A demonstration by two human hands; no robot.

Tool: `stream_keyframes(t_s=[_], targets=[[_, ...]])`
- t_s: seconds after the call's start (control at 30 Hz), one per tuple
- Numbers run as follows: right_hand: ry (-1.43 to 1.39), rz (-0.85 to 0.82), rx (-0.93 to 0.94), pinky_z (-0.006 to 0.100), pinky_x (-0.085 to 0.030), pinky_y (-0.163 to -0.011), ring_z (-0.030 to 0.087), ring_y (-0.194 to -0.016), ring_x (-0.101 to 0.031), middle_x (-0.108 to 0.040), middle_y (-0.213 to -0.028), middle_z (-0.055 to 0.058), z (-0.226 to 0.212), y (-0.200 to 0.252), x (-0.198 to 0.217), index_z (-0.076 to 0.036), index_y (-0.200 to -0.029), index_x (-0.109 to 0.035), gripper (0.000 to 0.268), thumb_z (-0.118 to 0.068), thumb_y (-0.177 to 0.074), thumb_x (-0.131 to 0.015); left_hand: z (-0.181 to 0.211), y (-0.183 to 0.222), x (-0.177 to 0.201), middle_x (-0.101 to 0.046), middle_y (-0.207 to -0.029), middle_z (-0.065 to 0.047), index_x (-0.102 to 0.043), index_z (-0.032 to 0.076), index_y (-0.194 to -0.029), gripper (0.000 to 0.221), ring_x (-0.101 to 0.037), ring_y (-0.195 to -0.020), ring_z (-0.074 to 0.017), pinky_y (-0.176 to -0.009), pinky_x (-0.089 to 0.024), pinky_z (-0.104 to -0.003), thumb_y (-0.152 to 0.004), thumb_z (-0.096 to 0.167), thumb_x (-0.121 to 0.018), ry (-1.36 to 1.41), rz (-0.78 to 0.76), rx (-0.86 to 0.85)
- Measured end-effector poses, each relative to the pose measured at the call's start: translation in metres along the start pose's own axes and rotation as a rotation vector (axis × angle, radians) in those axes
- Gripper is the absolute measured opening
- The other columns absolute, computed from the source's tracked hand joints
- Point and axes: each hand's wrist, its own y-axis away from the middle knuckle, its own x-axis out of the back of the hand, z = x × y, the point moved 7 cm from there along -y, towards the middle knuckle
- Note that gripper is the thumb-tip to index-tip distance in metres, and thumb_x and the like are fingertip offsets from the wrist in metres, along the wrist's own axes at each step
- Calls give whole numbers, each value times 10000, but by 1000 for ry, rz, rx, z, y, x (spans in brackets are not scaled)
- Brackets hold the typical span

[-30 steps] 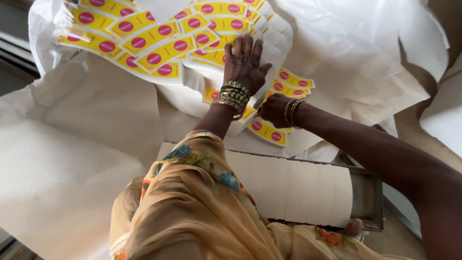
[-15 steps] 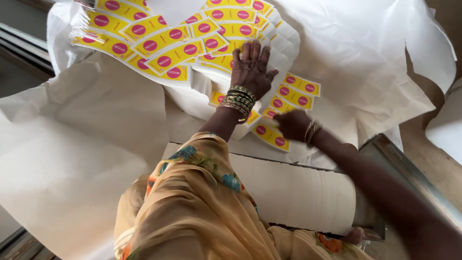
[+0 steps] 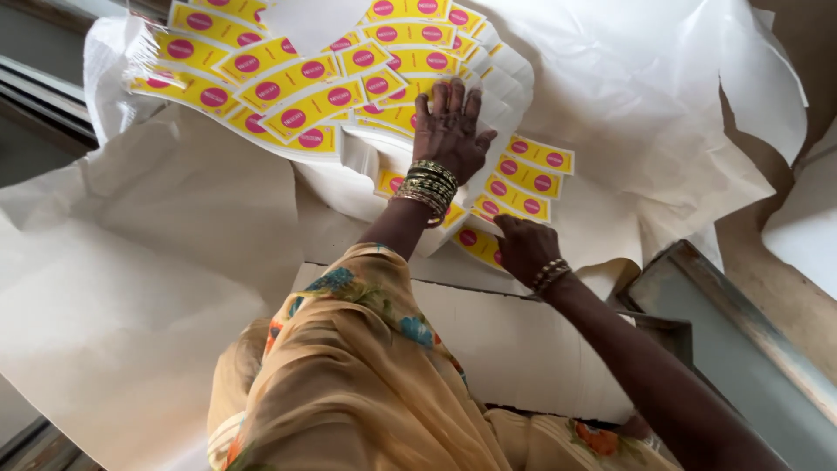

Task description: Manually stacking paper labels and placing them into metal storage containers.

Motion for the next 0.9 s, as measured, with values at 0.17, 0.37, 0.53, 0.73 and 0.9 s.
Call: stream_keyframes(t_s=[0.17,0.37,0.53,0.73,0.9], targets=[[102,-10,-164,477,-567,-636,366,-787,-721,-727,-881,166,-20,-19,5,-19,-1118,-595,474,-125,-693,-777,2,2,8,-276,-1639,-200,-363,87,-1564,754,-210,-1515,-402,-1214,-108,-607,-987,552,-501,-6,27,2],[135,-188,-122,479,-578,-710,351,-795,-729,-732,-855,144,33,-17,-34,-77,-1117,-659,279,-186,-863,-698,1,-2,-1,-257,-1640,-197,-347,107,-1564,767,-183,-1515,-401,-1205,-71,-604,-965,568,-483,23,9,17],[-10,-189,209,499,-548,-849,384,-929,-701,-755,-1042,189,173,-76,4,-102,-1201,-743,536,-504,-849,-789,-3,2,-2,-251,-1659,-187,-340,111,-1574,762,-200,-1529,-391,-1222,-82,-602,-979,562,-491,45,-35,25],[-494,-25,-326,372,-581,-820,267,-871,-730,-763,-990,155,182,-9,202,-7,-1101,-746,350,-286,-907,-826,-6,-2,-17,-251,-1642,-230,-362,99,-1568,771,-196,-1515,-435,-1203,-84,-635,-971,558,-527,40,157,-38],[-1423,215,-568,383,-600,-893,183,-1037,-717,-741,-1149,50,98,94,201,-70,-1190,-680,445,-107,-773,-831,0,6,12,-280,-1666,-219,-381,78,-1566,748,-275,-1503,-417,-1193,-130,-644,-984,511,-564,69,268,-139]])
